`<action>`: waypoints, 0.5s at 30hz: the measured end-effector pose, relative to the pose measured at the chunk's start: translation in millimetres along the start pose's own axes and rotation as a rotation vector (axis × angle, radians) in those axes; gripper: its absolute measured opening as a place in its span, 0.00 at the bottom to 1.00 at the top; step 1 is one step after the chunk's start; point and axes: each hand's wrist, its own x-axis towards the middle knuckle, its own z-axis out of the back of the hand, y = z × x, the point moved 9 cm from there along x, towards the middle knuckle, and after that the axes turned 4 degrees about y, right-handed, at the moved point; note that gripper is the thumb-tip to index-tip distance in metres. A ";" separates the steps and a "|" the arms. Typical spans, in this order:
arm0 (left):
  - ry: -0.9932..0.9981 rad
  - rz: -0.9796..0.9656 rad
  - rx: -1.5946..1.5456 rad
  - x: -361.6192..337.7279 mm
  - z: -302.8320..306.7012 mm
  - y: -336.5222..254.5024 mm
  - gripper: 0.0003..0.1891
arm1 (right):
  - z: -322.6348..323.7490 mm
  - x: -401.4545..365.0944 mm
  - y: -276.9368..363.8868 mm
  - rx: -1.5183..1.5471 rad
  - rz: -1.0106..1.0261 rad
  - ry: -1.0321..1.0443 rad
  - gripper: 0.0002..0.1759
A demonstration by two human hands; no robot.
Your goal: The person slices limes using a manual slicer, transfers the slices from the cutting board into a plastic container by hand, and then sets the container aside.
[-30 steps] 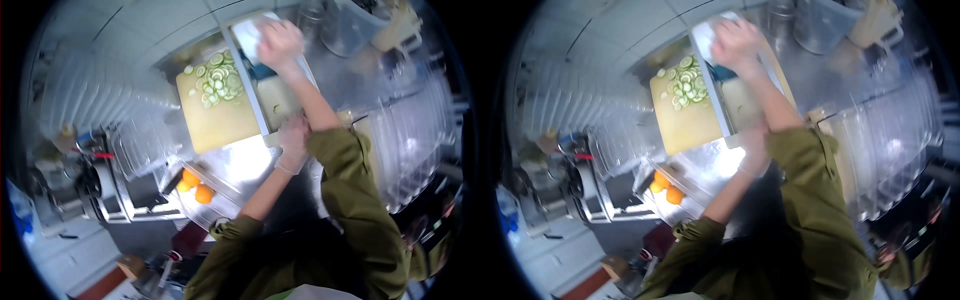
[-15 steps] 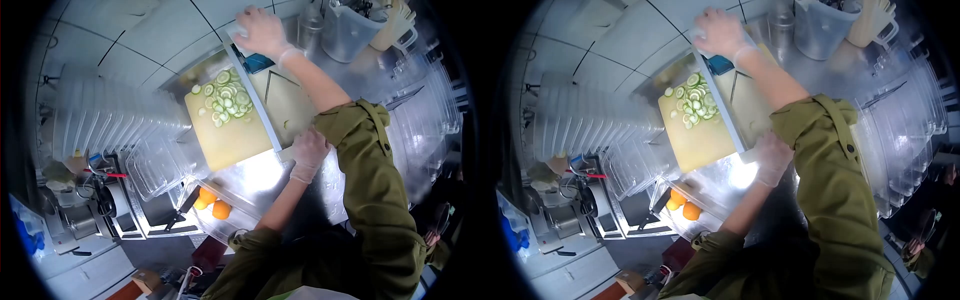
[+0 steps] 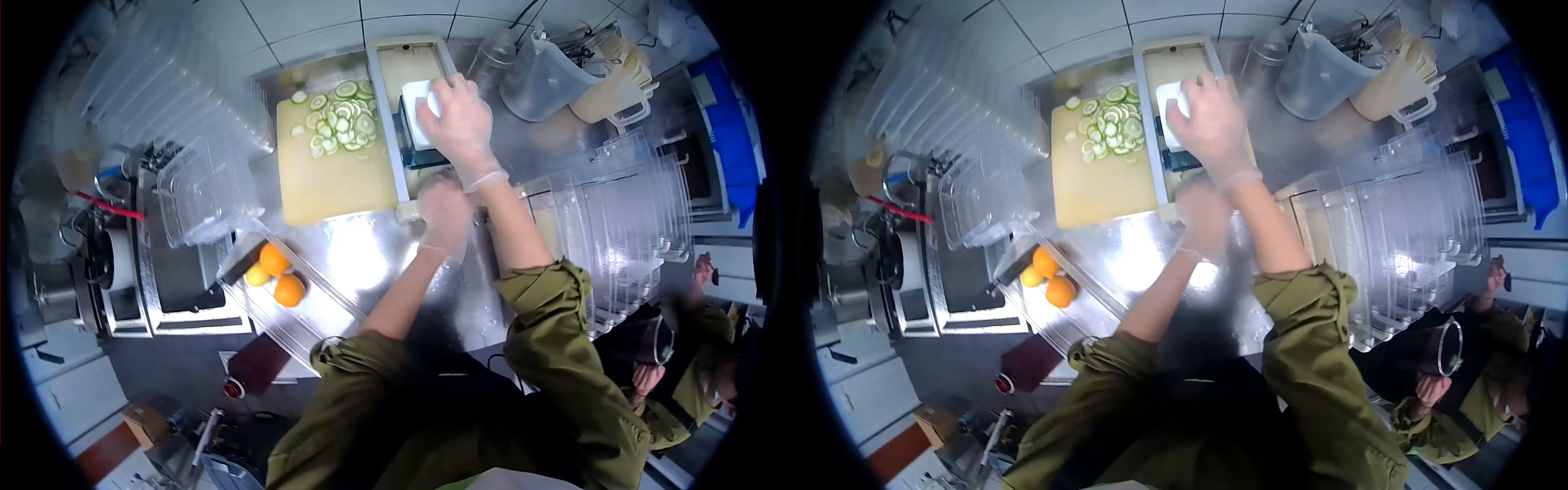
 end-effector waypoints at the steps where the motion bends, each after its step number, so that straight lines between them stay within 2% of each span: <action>1: -0.015 0.043 -0.097 -1.6 2.3 6.2 0.11 | 5.8 -5.6 3.1 0.018 -0.009 -0.010 0.12; 3: -0.058 0.109 -0.282 3.4 9.2 20.2 0.11 | 14.9 -15.2 8.6 0.015 -0.012 -0.028 0.12; 6: 0.071 0.213 -0.346 18.5 26.0 27.1 0.10 | 14.6 -10.5 9.3 0.009 -0.009 -0.056 0.11; 7: 0.135 0.319 -0.325 30.3 28.1 34.2 0.09 | 8.9 -4.6 7.1 0.013 -0.005 -0.064 0.12; 10: 0.022 0.219 -0.310 69.7 31.5 44.6 0.09 | -11.1 28.9 -3.6 0.025 0.007 -0.054 0.13; 11: 0.034 0.269 -0.275 79.2 26.7 50.1 0.09 | -18.5 36.6 -8.2 0.027 -0.003 -0.040 0.13; 14: 0.131 0.229 -0.280 90.8 19.0 51.1 0.09 | -24.9 44.2 -12.4 0.039 -0.017 -0.057 0.12; 15: 0.123 0.203 -0.282 90.1 21.5 48.5 0.09 | -29.8 45.4 -14.9 0.037 -0.040 0.005 0.12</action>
